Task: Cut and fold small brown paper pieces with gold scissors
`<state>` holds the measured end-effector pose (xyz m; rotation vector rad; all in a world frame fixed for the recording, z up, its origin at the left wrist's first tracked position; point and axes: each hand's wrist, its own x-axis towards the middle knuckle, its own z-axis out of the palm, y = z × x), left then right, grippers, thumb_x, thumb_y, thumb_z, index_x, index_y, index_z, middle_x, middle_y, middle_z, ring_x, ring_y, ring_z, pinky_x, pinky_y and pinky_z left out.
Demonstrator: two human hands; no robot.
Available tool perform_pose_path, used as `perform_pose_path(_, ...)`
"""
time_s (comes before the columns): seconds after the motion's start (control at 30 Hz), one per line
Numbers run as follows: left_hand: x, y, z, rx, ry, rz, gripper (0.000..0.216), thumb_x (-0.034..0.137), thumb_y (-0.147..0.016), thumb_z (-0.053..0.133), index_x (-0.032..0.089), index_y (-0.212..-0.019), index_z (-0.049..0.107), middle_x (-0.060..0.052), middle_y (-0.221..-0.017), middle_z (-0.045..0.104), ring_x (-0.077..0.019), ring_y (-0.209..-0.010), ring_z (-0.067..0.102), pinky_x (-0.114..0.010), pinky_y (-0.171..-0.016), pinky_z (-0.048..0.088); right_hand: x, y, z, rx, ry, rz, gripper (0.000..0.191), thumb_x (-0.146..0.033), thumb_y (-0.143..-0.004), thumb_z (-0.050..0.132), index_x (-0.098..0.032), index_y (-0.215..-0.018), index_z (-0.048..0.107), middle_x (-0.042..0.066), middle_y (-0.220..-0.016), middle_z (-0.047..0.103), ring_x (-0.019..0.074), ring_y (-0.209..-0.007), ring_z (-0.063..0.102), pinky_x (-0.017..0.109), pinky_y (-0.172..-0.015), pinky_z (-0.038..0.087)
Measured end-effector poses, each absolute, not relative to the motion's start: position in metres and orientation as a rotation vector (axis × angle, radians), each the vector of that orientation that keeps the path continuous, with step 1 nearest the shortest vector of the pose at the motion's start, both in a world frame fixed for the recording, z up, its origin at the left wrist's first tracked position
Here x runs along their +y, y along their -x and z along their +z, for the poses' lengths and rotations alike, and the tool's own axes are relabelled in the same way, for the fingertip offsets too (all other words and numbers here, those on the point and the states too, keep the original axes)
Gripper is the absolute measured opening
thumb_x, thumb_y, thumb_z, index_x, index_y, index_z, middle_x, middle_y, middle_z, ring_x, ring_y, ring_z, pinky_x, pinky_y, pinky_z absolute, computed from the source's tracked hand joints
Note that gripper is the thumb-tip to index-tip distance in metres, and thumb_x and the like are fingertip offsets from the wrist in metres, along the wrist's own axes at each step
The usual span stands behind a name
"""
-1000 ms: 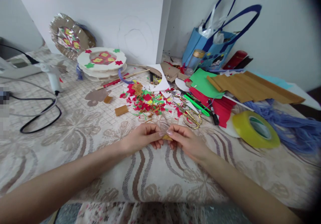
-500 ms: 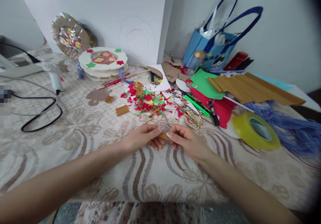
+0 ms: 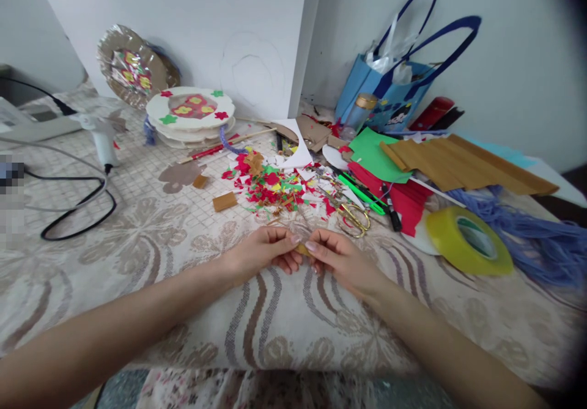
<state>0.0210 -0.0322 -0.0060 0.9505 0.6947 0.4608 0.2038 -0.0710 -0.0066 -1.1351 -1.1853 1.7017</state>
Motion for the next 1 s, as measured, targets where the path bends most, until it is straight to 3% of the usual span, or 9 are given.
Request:
perform_pose_path(0.2,-0.031,-0.02,-0.009,0.677,-0.898,0.492,0.018,0.029,-0.076,0.067,0.013,-0.082,0.062,-0.002,-0.075,0.066,-0.0094,-0.065,0.06,-0.023,-0.065,0.045,-0.069,-0.205,-0.007,-1.147,1.171,1.642,0.025,-0.039,-0.079,0.061,-0.018,-0.072,0.05,-0.004,-0.061,0.051,0.0095,-0.053,0.046,0.023,-0.052,0.037)
perform_pose_path(0.3,-0.031,-0.02,-0.008,0.719,-0.929,0.509,0.018,0.03,-0.075,0.067,0.013,-0.081,0.063,-0.002,-0.073,0.065,-0.0092,-0.065,0.059,-0.022,-0.065,0.045,-0.071,-0.206,-0.005,-1.271,1.173,1.555,0.017,-0.035,-0.084,0.055,-0.019,-0.08,0.051,-0.003,-0.067,0.052,0.0112,-0.058,0.05,0.025,-0.056,0.041)
perform_pose_path(0.37,-0.031,-0.02,-0.007,0.731,-0.933,0.517,0.019,0.031,-0.075,0.067,0.013,-0.081,0.063,-0.002,-0.074,0.065,-0.0092,-0.065,0.059,-0.022,-0.065,0.045,-0.073,-0.207,-0.002,-1.45,1.177,1.37,0.007,-0.025,-0.084,0.054,-0.02,-0.088,0.052,0.0,-0.078,0.055,0.0133,-0.069,0.054,0.026,-0.064,0.044)
perform_pose_path(0.47,-0.031,-0.02,-0.007,0.739,-0.933,0.505,0.021,0.031,-0.074,0.068,0.013,-0.082,0.064,-0.002,-0.072,0.064,-0.0089,-0.064,0.059,-0.022,-0.065,0.045,-0.076,-0.207,0.002,-1.738,1.209,0.968,0.019,-0.009,-0.079,0.052,-0.021,-0.094,0.052,0.003,-0.092,0.055,0.0163,-0.083,0.054,0.03,-0.073,0.044)
perform_pose_path(0.6,-0.031,-0.02,-0.007,0.73,-0.95,0.48,0.021,0.031,-0.074,0.068,0.012,-0.084,0.064,-0.002,-0.073,0.065,-0.0085,-0.065,0.058,-0.022,-0.066,0.046,-0.077,-0.206,0.005,-1.944,1.208,0.633,0.026,-0.003,-0.075,0.05,-0.022,-0.093,0.053,0.004,-0.091,0.054,0.0168,-0.079,0.054,0.031,-0.072,0.045)
perform_pose_path(1.0,-0.031,-0.02,-0.007,0.729,-1.075,0.501,0.019,0.031,-0.077,0.065,0.013,-0.082,0.066,-0.002,-0.075,0.066,-0.0093,-0.066,0.059,-0.023,-0.067,0.048,-0.077,-0.206,-0.003,-2.063,1.123,0.427,0.022,-0.006,-0.081,0.05,-0.022,-0.095,0.053,0.006,-0.091,0.056,0.0187,-0.085,0.055,0.032,-0.073,0.048)
